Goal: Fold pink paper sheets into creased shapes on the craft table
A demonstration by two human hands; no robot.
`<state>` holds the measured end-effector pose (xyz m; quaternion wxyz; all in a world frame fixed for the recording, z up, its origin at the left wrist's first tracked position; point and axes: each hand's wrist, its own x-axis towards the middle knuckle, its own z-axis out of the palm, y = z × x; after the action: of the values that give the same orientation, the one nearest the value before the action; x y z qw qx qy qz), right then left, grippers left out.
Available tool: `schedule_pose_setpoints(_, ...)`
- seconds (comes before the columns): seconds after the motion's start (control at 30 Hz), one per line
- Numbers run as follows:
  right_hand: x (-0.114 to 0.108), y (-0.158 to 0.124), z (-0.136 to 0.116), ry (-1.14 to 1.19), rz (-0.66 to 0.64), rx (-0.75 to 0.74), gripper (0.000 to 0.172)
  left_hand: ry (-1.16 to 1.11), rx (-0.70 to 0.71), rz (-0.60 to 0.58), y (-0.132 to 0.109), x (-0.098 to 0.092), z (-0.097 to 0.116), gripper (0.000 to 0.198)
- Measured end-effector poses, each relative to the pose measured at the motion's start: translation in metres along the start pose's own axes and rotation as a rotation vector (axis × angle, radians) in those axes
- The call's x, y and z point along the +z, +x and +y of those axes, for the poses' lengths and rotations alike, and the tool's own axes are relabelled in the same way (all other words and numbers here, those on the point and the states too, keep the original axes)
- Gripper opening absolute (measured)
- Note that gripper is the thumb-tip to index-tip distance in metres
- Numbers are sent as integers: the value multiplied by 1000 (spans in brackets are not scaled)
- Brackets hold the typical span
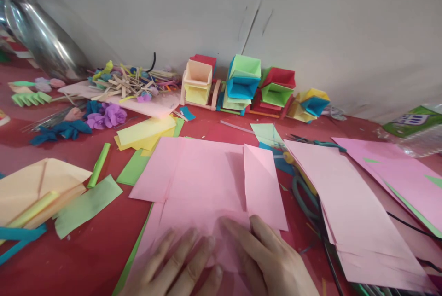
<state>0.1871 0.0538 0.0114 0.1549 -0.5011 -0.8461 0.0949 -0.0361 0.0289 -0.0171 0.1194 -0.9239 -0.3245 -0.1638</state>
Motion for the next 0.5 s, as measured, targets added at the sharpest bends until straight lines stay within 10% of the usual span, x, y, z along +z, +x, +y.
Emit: schedule_pose_setpoints(0.5,2,0,-2,-56,23,5,39,157,110,1,6,-2,-1,35)
